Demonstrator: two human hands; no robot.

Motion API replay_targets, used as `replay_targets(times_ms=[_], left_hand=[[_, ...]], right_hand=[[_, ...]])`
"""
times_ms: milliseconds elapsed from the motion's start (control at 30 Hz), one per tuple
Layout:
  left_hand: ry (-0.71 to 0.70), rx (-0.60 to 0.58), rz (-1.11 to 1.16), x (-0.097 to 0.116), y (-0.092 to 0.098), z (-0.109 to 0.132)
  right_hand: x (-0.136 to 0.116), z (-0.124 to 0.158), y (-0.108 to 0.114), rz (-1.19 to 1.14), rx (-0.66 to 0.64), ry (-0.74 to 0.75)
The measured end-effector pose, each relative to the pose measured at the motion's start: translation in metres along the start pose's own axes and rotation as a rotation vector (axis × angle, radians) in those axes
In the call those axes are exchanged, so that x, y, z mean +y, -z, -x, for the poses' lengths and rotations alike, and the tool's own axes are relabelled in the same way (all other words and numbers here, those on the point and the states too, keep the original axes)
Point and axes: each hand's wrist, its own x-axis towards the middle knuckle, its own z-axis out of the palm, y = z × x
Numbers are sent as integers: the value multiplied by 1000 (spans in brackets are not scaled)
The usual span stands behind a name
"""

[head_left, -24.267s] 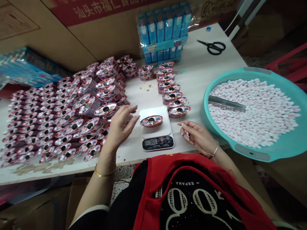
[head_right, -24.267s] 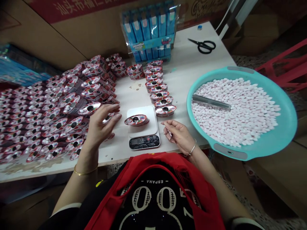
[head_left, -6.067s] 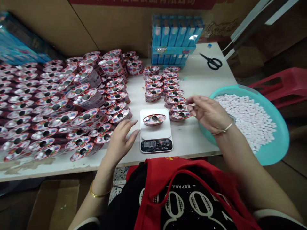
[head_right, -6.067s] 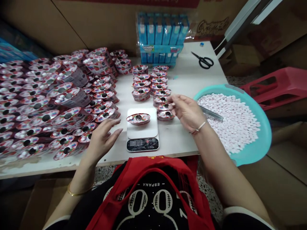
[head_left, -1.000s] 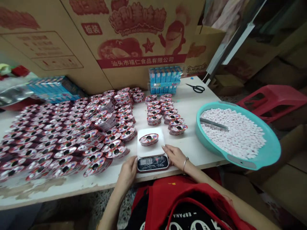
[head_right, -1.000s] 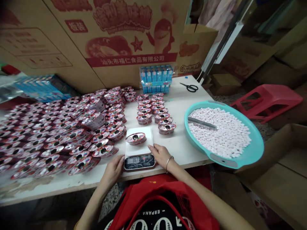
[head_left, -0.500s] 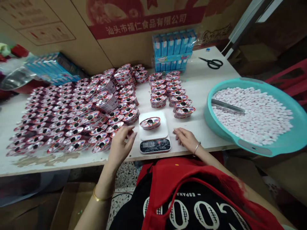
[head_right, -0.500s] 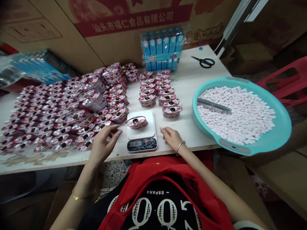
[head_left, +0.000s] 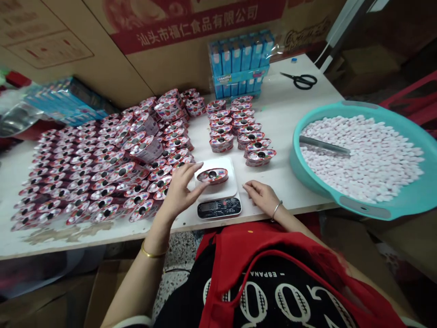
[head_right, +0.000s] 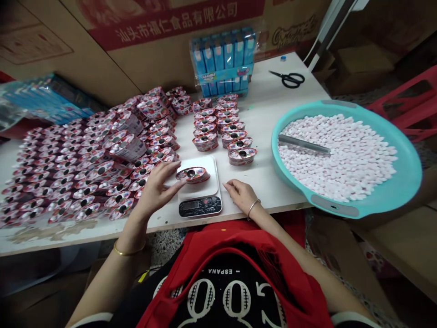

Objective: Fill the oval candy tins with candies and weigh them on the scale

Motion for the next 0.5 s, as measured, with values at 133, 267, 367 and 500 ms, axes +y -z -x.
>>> replay_targets(times_ms=[133, 267, 367, 500], left_hand=[[39, 105, 36, -2, 14, 2], [55, 154, 18, -6, 17, 0], [46, 133, 26, -8, 14, -4], [11, 104, 67, -7, 11, -11]], right_hand=[[-8, 5, -1, -83, -30, -26], [-40, 21, 32, -101, 86, 75], [-51, 24, 88, 160, 401, 217], [-17, 9, 167, 687, 517, 1]])
